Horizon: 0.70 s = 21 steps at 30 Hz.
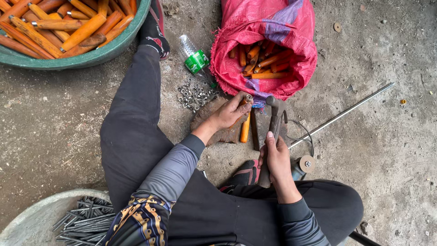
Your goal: The person sits on the ground and repeatedly inserts metal ferrules into orange wooden hammer handles, then uses a hammer to drive the ferrules onto the handles. Completed handles are placed into a green basin.
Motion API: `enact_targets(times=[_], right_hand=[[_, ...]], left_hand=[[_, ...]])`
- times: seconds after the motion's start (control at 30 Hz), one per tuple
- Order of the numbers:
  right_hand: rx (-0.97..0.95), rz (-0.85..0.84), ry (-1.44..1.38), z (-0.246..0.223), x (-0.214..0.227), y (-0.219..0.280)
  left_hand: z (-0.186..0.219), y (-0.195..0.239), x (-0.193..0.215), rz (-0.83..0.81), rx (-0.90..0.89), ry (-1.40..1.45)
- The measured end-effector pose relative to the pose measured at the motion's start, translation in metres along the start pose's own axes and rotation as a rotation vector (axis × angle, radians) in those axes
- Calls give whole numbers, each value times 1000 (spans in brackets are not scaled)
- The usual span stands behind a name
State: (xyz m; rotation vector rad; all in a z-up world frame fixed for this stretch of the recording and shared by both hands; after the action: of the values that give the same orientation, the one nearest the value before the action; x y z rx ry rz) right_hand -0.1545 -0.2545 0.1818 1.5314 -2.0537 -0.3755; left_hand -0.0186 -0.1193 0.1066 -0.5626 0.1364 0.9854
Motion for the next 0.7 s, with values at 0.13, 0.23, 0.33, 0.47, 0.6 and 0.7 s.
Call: enact_targets(times=[0.13,0.23,0.33,0.47,0.6,0.7], right_hand=[[83,25,119,-13,-3,9],[190,77,408,-27,-7,19],[247,87,563,-38,-13,29],[339,92,609,-68,-13,47],[445,55,400,-94,9,79],[488,62,404,-92,13,78]], left_hand=[[-4,5,3,27,15,-308],[-5,9,3,45,75,-424],[-1,12,2,31,77,-482],[1,12,7,25,84,-424],[1,12,3,10,-9,-503],[-10,14,3,-5,21,-420]])
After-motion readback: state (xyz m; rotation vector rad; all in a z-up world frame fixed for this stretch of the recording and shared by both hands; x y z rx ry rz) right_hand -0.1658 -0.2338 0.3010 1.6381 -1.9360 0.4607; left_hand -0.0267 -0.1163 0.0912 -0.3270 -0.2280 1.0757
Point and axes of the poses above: each hand's wrist, its own y-axis away from the middle knuckle, its own x-axis out of the back of the hand, z = x × y, the point moved 9 cm from there along -y, towards the middle knuckle, and after that the axes turned 6 degrees about -x, right-handed, at the moved point
